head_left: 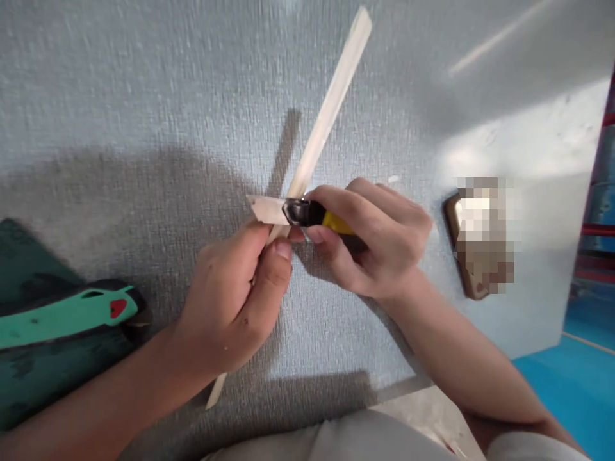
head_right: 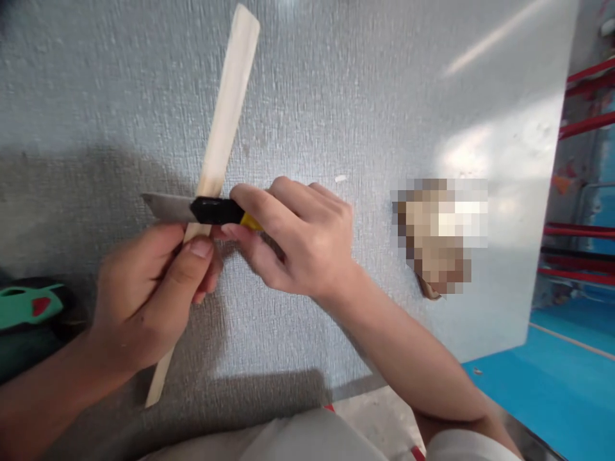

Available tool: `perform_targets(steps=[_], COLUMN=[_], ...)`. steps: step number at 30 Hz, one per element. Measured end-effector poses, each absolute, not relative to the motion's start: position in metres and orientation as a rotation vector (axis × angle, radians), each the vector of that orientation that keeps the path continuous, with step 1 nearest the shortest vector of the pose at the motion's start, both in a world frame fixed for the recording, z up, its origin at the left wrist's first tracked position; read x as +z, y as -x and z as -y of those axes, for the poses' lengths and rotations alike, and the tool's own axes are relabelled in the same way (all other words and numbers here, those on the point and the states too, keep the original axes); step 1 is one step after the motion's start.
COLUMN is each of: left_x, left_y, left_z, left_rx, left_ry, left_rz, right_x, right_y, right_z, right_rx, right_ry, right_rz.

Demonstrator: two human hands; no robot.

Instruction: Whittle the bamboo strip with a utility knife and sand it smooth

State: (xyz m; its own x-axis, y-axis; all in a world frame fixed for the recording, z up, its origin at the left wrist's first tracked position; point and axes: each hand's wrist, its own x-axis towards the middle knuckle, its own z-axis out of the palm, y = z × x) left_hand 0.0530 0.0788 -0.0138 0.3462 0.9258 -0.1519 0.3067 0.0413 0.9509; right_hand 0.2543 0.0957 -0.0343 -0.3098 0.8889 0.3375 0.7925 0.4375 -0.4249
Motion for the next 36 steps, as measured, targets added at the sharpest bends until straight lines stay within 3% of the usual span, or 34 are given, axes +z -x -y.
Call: perform_targets(steps=[36], left_x=[-0.003], left_y=[-0.057], left_z=[-0.072], left_rx=[0.460], left_ry=[-1.392], left_rz=[-1.105], right_x=[-0.029], right_y=[-0.279], right_z=[-0.127], right_rx=[0.169], right_ry=[1.666], right_rz=[1.821])
